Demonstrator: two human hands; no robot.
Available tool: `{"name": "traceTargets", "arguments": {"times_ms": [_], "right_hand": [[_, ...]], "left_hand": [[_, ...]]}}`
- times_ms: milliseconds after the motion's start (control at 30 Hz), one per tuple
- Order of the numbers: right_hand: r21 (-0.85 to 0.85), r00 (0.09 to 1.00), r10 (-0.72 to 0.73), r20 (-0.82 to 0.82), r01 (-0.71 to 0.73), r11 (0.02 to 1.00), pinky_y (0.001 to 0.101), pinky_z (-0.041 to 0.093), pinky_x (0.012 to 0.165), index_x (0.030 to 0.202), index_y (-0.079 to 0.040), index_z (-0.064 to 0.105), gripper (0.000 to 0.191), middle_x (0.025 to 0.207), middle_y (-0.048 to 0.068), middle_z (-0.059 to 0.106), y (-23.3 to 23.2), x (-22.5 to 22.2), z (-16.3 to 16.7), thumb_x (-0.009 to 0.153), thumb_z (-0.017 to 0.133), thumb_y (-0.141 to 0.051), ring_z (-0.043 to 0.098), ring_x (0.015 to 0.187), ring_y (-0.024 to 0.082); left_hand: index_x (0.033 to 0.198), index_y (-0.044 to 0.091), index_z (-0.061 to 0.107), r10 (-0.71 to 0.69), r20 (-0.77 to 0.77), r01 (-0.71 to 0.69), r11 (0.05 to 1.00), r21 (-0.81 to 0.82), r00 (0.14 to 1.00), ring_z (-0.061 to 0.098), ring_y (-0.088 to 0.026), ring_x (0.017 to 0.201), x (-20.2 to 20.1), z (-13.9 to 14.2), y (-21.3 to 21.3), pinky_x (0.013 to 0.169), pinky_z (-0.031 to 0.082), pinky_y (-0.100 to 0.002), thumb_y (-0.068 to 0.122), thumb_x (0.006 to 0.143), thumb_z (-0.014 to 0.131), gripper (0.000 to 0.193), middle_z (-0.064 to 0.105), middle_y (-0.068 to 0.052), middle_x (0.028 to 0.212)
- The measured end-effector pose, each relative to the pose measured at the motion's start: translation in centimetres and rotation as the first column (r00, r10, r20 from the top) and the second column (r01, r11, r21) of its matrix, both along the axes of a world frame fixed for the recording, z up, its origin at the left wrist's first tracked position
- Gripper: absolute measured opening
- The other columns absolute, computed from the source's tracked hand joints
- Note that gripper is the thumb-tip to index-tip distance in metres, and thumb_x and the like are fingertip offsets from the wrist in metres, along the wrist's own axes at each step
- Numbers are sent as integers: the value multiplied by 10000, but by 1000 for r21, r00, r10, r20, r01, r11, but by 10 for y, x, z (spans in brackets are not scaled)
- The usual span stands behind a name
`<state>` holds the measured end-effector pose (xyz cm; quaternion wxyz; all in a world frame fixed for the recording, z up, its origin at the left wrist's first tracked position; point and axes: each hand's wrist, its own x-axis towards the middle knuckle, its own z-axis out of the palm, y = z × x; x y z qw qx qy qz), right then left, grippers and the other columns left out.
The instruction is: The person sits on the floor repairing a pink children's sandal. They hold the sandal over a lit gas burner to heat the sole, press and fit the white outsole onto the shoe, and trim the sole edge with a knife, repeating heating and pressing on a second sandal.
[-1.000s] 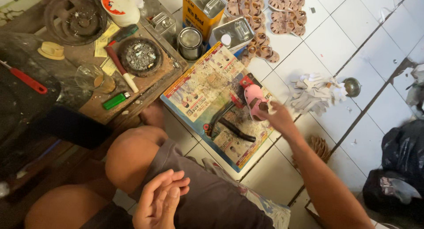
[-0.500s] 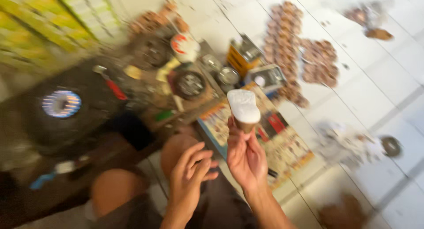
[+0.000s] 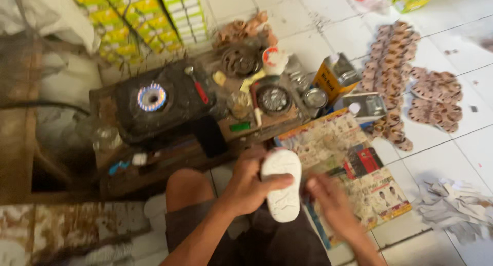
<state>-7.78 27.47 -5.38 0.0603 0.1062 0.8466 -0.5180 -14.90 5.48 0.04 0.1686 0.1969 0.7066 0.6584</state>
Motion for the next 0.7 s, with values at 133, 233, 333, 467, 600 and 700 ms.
{"name": "traceTargets", "arguments": {"times_ms": [133, 233, 333, 467, 600, 700], "right_hand": [[-283, 898, 381, -220, -432, 856, 352, 411, 1072, 1555, -55, 280, 699, 1464, 99, 530, 18, -19, 52, 980, 606, -284, 507, 1337, 206], [-141, 901, 432, 46, -422, 896, 341, 452, 1039, 1502, -95, 403, 615, 1357, 84, 606, 10, -28, 65, 950, 625, -254, 583, 1248, 193], [-42, 898, 431, 84, -429, 902, 334, 486, 1030, 1445, -83, 507, 550, 1325, 84, 633, 8, -27, 70, 932, 654, -216, 612, 1221, 192], [-351, 748, 566, -347, -663, 661, 374, 383, 1126, 1482, -6, 457, 580, 1442, 165, 550, 1, -28, 66, 959, 639, -180, 512, 1363, 245], [-732, 825, 543, -153, -464, 499, 377, 404, 1115, 1490, -24, 455, 599, 1429, 164, 575, -59, -37, 21, 944, 641, -186, 535, 1349, 258], [-818, 749, 659, 68, -336, 467, 380, 420, 1106, 1496, -38, 454, 613, 1419, 164, 594, -138, -34, -17, 933, 643, -190, 552, 1338, 267]], "left_hand": [[1116, 21, 708, -45, -216, 8, 985, -170, 975, 764, -281, 814, 17, 2, 8, 732, 585, -374, 391, 840, 769, 465, 765, -135, 889], [1121, 23, 661, -51, -353, -42, 967, -250, 934, 733, -361, 764, 19, 6, 14, 675, 574, -434, 378, 880, 734, 436, 727, -160, 851], [1102, 45, 660, -23, -375, -110, 938, -329, 927, 721, -394, 789, 27, 13, 15, 667, 562, -471, 362, 891, 732, 387, 722, -177, 880], [1276, 16, 588, -151, -300, 150, 988, -25, 942, 698, -335, 1007, 43, 19, -20, 868, 561, -450, 331, 863, 769, 550, 703, -186, 1103], [1366, 19, 516, -321, 46, 198, 684, 702, 946, 659, -304, 1139, 86, 22, -85, 1007, 547, -438, 315, 872, 798, 641, 652, -184, 1250], [1409, 37, 464, -89, 201, -145, 426, 893, 976, 641, -311, 1165, 132, 15, -133, 1021, 532, -444, 317, 829, 824, 737, 620, -186, 1292]]}}
